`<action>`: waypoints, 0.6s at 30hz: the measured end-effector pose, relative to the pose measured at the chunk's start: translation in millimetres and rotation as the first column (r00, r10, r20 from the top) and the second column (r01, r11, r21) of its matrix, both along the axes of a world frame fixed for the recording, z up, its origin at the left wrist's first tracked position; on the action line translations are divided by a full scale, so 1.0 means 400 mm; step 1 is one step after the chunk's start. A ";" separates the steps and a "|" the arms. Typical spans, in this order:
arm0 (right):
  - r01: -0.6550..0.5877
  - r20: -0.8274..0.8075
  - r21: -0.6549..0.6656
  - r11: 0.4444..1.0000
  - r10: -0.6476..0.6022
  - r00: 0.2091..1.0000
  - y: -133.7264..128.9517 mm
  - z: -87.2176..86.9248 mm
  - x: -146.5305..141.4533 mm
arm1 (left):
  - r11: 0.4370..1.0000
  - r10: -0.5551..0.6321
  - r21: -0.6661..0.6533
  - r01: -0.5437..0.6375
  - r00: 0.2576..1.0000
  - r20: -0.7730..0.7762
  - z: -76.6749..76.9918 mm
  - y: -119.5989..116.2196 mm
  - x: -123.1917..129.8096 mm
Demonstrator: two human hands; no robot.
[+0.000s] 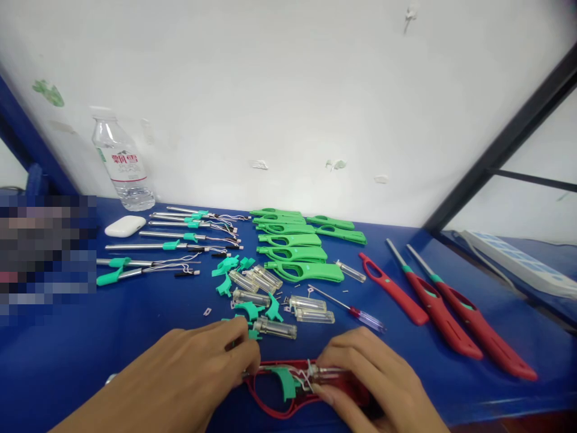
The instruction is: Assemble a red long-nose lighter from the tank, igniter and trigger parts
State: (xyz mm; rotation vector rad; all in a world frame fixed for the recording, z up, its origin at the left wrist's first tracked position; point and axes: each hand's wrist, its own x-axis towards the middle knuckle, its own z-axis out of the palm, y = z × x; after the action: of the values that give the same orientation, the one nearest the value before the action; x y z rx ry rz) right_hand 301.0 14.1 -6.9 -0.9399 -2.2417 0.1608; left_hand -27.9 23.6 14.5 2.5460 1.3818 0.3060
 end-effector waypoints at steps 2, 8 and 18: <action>-0.005 -0.003 -0.003 1.000 0.005 1.000 0.000 -0.001 0.000 | 1.000 -0.001 -0.015 0.001 1.000 -0.005 -0.020 -0.011 -0.015; -0.001 -0.002 -0.011 1.000 0.001 1.000 0.001 -0.005 0.003 | 0.999 -0.014 -0.032 0.013 1.000 -0.017 -0.034 -0.020 -0.023; 0.082 -0.011 0.056 0.995 -0.081 0.997 0.001 0.003 0.015 | 1.000 -0.002 -0.022 0.001 1.000 -0.027 0.010 0.000 0.003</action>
State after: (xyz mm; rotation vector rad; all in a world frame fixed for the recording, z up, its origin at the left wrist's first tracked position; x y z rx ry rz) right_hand 307.0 14.5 -5.8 -0.9964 -2.1837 0.0639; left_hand -26.7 23.5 18.5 2.5417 1.3852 0.2556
